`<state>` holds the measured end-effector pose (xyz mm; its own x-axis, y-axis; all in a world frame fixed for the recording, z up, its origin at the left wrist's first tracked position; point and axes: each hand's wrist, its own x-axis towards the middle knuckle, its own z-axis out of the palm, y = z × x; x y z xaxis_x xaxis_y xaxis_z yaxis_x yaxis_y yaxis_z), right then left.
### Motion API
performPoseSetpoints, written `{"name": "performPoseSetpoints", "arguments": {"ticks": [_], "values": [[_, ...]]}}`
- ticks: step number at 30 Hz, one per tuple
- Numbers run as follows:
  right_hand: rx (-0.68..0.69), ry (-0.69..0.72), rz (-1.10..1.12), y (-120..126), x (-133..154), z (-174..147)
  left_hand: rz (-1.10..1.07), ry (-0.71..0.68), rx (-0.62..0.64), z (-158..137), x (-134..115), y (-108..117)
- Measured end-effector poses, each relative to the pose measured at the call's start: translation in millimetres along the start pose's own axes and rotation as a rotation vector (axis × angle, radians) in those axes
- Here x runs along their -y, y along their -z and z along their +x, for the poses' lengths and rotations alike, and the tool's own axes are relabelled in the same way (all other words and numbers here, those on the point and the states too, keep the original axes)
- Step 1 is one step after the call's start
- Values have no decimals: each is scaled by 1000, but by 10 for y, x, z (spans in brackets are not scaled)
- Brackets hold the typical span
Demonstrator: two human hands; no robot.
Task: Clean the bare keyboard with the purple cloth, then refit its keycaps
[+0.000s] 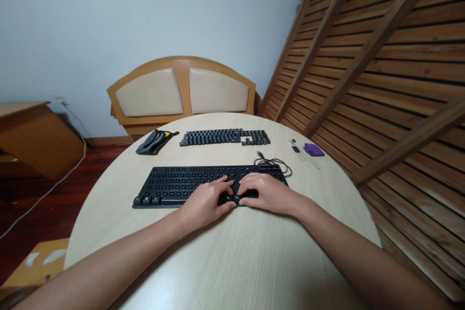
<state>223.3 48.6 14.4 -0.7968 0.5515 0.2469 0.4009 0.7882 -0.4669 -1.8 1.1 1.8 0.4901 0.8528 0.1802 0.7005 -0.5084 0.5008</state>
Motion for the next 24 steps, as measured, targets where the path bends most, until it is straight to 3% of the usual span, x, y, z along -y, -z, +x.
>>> {"name": "performPoseSetpoints", "arguments": {"ticks": [5, 13, 20, 24], "values": [[-44, 5, 15, 63, -28, 1, 18, -19, -19, -10, 22, -14], [-273, -218, -248, 203, -355, 123, 55, -36, -47, -16, 12, -7], [-218, -403, -516, 257, -717, 416, 60, -46, -28, -30, 15, 13], [-167, -433, -623, 255, -861, 595, 62, -55, -22, -29, 18, 16]]}}
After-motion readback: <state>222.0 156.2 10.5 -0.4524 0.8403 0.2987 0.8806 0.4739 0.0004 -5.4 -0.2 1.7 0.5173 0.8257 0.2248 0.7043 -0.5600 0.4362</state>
